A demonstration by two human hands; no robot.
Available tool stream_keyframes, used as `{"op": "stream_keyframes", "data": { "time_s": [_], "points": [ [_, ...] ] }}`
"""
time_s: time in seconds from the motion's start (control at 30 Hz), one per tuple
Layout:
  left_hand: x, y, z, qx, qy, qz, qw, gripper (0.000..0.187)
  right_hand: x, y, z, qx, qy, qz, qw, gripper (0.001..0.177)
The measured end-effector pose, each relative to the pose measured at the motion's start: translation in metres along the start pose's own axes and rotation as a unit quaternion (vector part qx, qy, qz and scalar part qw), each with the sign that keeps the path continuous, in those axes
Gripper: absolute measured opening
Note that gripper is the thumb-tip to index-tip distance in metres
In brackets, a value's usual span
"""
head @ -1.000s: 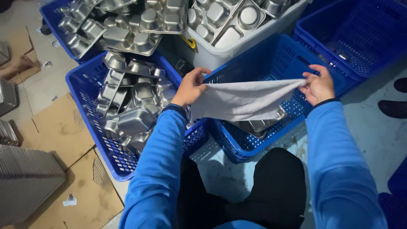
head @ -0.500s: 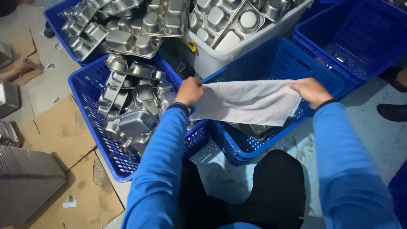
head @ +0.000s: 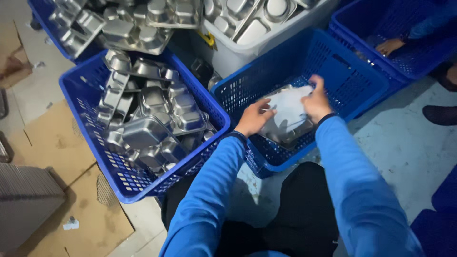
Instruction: The person wipes multiple stainless steel compartmentalized trays with a white cloth, handling them one at a time from a blue crate and placing them into another crate. The person repeats this process throughout the clip.
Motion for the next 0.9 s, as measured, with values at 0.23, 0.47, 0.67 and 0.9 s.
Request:
{"op": "stream_keyframes", "data": {
  "time_s": [0.23, 0.47, 0.67, 0.9],
  "points": [
    [0.014, 0.018, -0.039, -0.063, -0.061, 0.160, 0.983, 0.042, -0.025, -0.040, -0.015, 0.235, 0.257, 0.004, 0.937, 0.041],
    [0.012, 0.014, -0.028, -0.119, -0.154, 0.199, 0.960, 0.051, -0.175, -0.031, 0.116, 0.057, 0.541, -0.239, 0.805, 0.048],
    [0.011, 0.022, -0.017, -0.107, -0.195, 0.188, 0.957, 0.055, -0.221, -0.021, 0.228, -0.213, 0.375, -0.245, 0.868, 0.068],
    [0.016, 0.020, -0.015, -0.079, -0.153, 0.165, 0.971, 0.050, -0.250, -0.061, 0.235, -0.188, 0.362, -0.244, 0.880, 0.066]
  ]
}}
Point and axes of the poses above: each hand's wrist, its own y-axis away from the middle knuckle, its own x-axis out of the back of the hand, z = x × y, the point moved 8 cm from there along -y, towards the middle knuckle, and after that the axes turned 1 degree about x, right-handed, at the moved point
